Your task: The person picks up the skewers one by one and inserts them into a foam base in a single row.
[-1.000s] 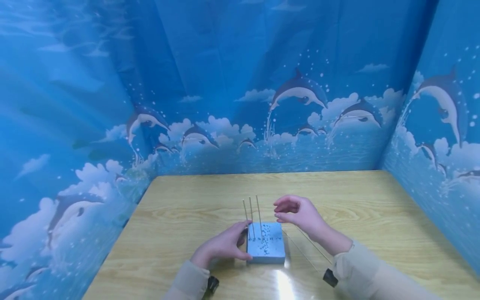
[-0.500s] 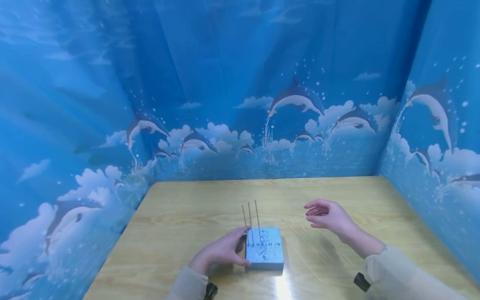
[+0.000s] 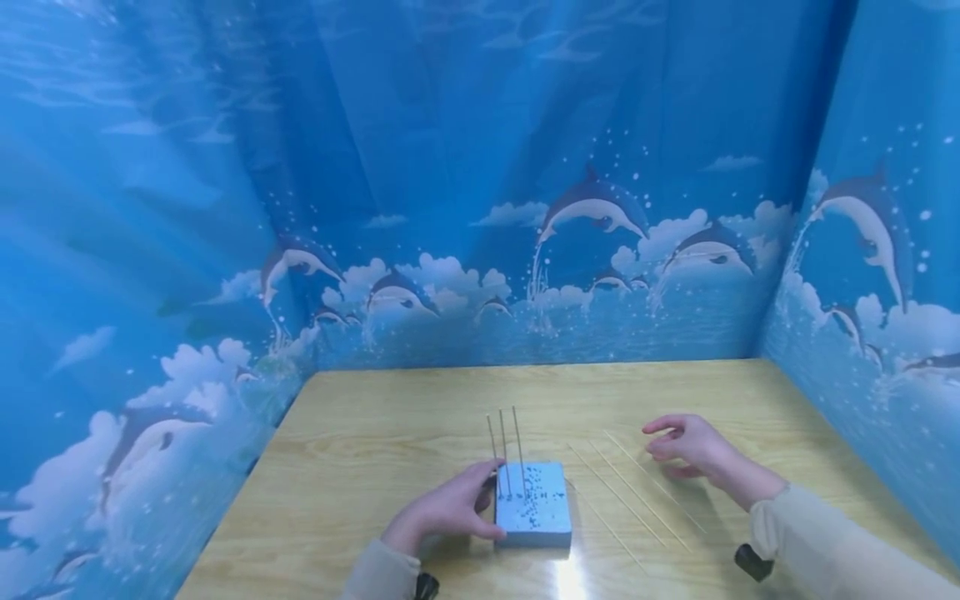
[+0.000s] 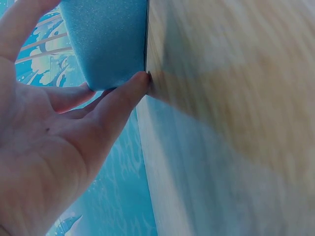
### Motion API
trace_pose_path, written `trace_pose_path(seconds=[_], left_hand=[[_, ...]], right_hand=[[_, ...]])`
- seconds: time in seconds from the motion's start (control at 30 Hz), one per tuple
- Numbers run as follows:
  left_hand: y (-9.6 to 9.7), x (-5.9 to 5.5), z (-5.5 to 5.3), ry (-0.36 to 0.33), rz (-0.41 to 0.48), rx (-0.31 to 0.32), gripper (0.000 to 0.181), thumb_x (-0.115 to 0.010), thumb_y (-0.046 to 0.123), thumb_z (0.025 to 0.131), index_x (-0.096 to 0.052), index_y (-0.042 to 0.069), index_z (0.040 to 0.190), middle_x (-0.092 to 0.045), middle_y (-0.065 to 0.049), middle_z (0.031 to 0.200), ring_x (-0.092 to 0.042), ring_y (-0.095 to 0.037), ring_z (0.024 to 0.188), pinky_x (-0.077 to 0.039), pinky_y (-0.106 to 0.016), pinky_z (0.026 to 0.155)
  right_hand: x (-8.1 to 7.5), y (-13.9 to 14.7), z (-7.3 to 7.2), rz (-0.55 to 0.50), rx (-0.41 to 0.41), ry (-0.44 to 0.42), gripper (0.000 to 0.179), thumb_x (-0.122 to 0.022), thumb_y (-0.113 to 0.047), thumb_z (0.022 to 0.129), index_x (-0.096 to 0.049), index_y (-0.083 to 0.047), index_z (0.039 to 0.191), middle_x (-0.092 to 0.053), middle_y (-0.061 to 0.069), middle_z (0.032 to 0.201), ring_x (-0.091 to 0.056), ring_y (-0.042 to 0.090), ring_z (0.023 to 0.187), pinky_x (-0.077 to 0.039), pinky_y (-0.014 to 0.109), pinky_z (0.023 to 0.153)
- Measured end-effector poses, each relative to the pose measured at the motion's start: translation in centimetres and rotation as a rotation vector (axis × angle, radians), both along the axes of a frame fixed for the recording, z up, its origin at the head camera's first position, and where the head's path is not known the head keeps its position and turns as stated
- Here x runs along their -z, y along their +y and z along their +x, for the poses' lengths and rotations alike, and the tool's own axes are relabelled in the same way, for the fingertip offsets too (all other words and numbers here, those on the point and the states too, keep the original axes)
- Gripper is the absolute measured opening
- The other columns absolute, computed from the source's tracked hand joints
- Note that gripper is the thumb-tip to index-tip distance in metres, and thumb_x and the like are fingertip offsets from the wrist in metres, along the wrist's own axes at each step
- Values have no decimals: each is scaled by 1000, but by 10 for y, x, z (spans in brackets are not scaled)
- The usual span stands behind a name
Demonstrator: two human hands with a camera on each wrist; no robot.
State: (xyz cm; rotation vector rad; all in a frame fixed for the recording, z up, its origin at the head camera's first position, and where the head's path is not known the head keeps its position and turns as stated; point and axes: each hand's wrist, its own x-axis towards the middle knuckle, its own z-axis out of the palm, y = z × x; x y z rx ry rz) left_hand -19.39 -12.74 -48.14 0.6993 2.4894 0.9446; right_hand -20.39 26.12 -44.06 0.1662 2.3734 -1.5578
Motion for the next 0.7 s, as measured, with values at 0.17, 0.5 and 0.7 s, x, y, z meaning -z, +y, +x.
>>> trace_pose_path(seconds=[0.17,0.5,0.7], left_hand=[[0,1,0,7,6,6,107,-87,36,69,-29,9,154,-38,-13,156,-41,-28,141,-41,-44,116],[0,2,0,-17,-3,0,105,-86,38,69,-29,13,155,-36,-11,158,-39,-28,143,-38,-46,118],[-1,1,0,-11,5,5,106,-87,38,69,-29,12,154,-37,-11,157,-40,-27,143,-39,-44,117]], right_hand=[[2,8,-6,31,-3,-73,49,-68,-8,88,-51,7,131,-65,15,106,-64,24,92,-62,41,73],[9,12,-11,122,-43,-140,43,-69,-10,88,-56,5,125,-65,13,95,-62,25,85,-62,42,71],[13,12,-15,146,-75,-150,43,-69,-11,88,-56,7,124,-70,14,97,-65,24,86,-63,43,71]])
